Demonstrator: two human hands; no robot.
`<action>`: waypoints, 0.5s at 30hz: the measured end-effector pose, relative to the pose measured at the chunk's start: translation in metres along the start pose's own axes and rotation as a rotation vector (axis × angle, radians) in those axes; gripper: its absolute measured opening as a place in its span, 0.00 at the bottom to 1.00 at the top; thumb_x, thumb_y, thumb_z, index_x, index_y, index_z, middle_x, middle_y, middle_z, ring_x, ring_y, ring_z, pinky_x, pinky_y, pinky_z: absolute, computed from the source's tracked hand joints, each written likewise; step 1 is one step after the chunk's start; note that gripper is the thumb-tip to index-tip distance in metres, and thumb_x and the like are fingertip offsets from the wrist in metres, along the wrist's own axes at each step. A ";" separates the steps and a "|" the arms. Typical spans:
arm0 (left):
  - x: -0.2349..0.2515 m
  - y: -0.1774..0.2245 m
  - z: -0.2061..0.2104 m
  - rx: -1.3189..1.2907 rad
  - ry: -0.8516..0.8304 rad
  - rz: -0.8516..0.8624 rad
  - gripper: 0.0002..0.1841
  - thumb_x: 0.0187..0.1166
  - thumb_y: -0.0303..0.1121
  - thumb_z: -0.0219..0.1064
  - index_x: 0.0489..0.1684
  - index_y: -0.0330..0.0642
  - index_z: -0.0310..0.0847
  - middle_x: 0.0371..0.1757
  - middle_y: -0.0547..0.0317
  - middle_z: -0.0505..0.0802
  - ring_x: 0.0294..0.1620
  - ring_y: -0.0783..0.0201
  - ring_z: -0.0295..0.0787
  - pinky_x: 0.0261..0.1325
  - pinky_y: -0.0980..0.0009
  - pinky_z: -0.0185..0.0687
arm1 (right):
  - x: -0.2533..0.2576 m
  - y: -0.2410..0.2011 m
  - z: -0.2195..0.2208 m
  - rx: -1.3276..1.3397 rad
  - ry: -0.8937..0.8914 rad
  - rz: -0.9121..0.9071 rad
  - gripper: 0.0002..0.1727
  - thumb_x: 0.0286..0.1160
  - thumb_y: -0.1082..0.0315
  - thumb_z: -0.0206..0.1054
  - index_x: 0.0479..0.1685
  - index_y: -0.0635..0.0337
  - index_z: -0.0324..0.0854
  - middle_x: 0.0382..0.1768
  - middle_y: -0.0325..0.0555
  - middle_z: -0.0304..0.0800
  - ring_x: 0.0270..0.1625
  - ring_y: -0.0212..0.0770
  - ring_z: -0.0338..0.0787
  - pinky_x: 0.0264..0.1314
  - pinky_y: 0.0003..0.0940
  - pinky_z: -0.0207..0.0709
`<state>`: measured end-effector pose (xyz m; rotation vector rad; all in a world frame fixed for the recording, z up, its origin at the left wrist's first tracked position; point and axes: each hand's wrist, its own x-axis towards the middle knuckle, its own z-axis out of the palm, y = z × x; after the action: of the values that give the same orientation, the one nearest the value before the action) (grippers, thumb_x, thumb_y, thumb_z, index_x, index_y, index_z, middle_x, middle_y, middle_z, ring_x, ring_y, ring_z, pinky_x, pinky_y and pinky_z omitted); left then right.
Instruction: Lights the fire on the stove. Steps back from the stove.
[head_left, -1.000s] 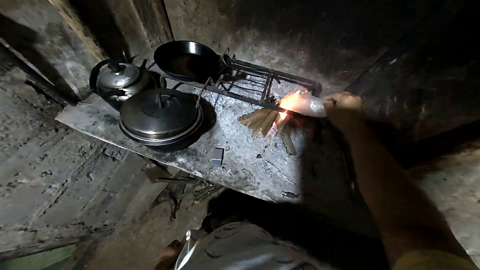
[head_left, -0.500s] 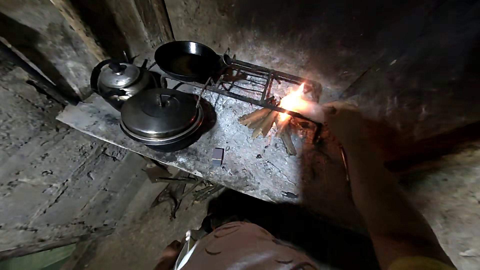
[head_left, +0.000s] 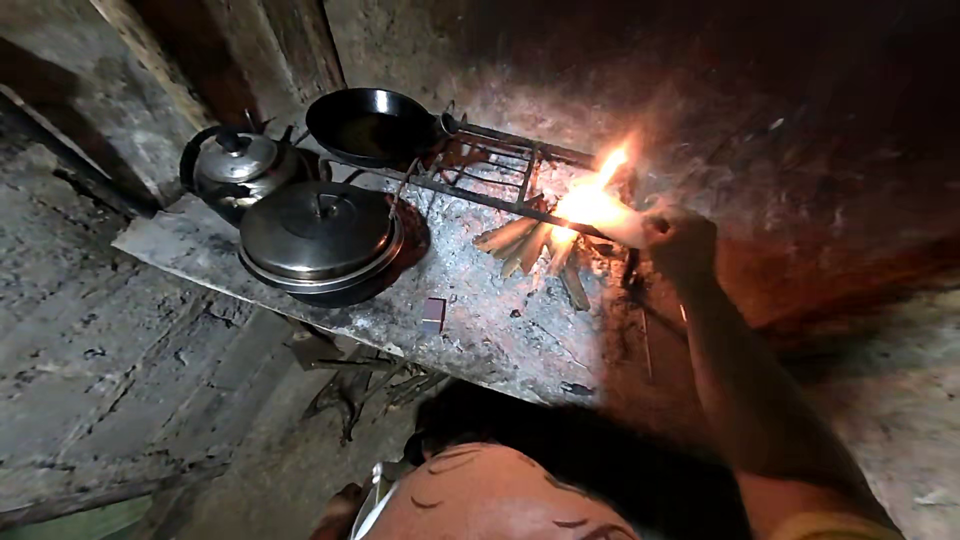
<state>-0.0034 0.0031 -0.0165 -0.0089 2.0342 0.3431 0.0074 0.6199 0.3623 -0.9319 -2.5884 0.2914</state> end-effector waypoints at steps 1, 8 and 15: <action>0.006 -0.006 0.004 0.004 0.010 0.007 0.25 0.90 0.52 0.57 0.68 0.40 0.84 0.65 0.38 0.91 0.70 0.41 0.86 0.74 0.39 0.76 | 0.001 -0.002 -0.002 -0.017 -0.023 0.023 0.18 0.89 0.64 0.57 0.62 0.68 0.85 0.60 0.71 0.88 0.67 0.70 0.86 0.72 0.70 0.73; -0.001 0.000 0.001 -0.047 0.005 -0.009 0.24 0.90 0.50 0.58 0.68 0.40 0.84 0.64 0.39 0.92 0.69 0.41 0.87 0.73 0.40 0.76 | 0.019 -0.013 -0.018 0.002 -0.112 -0.009 0.17 0.89 0.65 0.58 0.61 0.65 0.87 0.58 0.69 0.89 0.66 0.70 0.86 0.70 0.73 0.72; -0.001 -0.005 0.007 -0.065 0.014 0.000 0.27 0.91 0.53 0.56 0.68 0.38 0.84 0.64 0.37 0.91 0.68 0.40 0.87 0.73 0.39 0.76 | 0.038 -0.016 -0.020 -0.018 -0.189 0.062 0.16 0.88 0.65 0.59 0.64 0.60 0.87 0.59 0.68 0.90 0.66 0.71 0.86 0.68 0.74 0.72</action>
<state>0.0040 0.0004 -0.0201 -0.0519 2.0360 0.4097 -0.0202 0.6337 0.3962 -1.0378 -2.7406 0.3909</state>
